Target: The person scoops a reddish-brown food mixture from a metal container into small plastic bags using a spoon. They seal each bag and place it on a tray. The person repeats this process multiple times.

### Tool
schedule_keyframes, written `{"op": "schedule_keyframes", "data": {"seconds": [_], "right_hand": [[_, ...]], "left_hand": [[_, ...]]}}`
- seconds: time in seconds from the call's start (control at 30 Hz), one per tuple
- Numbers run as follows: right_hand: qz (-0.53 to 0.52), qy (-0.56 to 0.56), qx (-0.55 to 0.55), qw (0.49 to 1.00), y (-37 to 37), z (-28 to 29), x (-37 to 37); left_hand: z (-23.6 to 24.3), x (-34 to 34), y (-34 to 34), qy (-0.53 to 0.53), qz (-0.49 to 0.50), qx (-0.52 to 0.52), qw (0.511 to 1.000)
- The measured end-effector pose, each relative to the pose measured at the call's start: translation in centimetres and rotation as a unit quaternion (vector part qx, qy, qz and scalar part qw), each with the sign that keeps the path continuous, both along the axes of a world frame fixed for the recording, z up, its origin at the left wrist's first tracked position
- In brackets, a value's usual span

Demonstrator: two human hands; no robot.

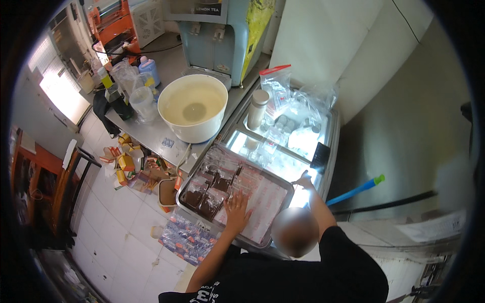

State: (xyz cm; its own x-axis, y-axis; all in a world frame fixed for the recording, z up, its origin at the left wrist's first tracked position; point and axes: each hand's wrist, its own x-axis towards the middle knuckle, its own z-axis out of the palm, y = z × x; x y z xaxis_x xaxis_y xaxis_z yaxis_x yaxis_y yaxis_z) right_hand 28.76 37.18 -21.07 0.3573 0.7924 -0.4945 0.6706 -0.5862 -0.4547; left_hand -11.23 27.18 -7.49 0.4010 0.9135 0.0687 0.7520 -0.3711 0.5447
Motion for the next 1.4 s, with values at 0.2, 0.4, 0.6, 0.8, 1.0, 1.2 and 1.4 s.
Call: {"op": "schedule_keyframes", "data": {"seconds": [0.2,0.4,0.6,0.8,1.0,1.2,1.4], "right_hand": [[0.112,-0.011,0.073,0.991,1.3,1.1,-0.2],[0.168,-0.252,0.266,0.915,-2.7,14.6,-7.7],[0.149,0.377,0.159,0.9,-10.4,28.1,-15.6],[0.049,0.573,0.093,0.813,-20.0,29.7,-20.9],[0.094,0.418,0.126,0.895,-25.8,28.0,-18.5],[0.101,0.382,0.21,0.894,-31.2,27.2,-18.8],[0.155,0.357,0.2,0.899,-35.8,27.8,-17.2]], "left_hand": [[5.2,-2.5,-1.8,-0.196,0.058,-0.075,0.976],[8.9,-3.9,-2.6,-0.305,0.044,-0.022,0.951],[12.8,-0.3,-4.5,-0.444,0.017,-0.105,0.89],[14.7,-0.5,-8.7,-0.413,0.006,-0.352,0.84],[14.7,1.1,-15.0,-0.228,0.155,-0.025,0.961],[17.4,6.4,-23.0,-0.173,0.145,0.113,0.968],[16.8,7.1,-25.9,-0.248,0.079,-0.098,0.96]]}}
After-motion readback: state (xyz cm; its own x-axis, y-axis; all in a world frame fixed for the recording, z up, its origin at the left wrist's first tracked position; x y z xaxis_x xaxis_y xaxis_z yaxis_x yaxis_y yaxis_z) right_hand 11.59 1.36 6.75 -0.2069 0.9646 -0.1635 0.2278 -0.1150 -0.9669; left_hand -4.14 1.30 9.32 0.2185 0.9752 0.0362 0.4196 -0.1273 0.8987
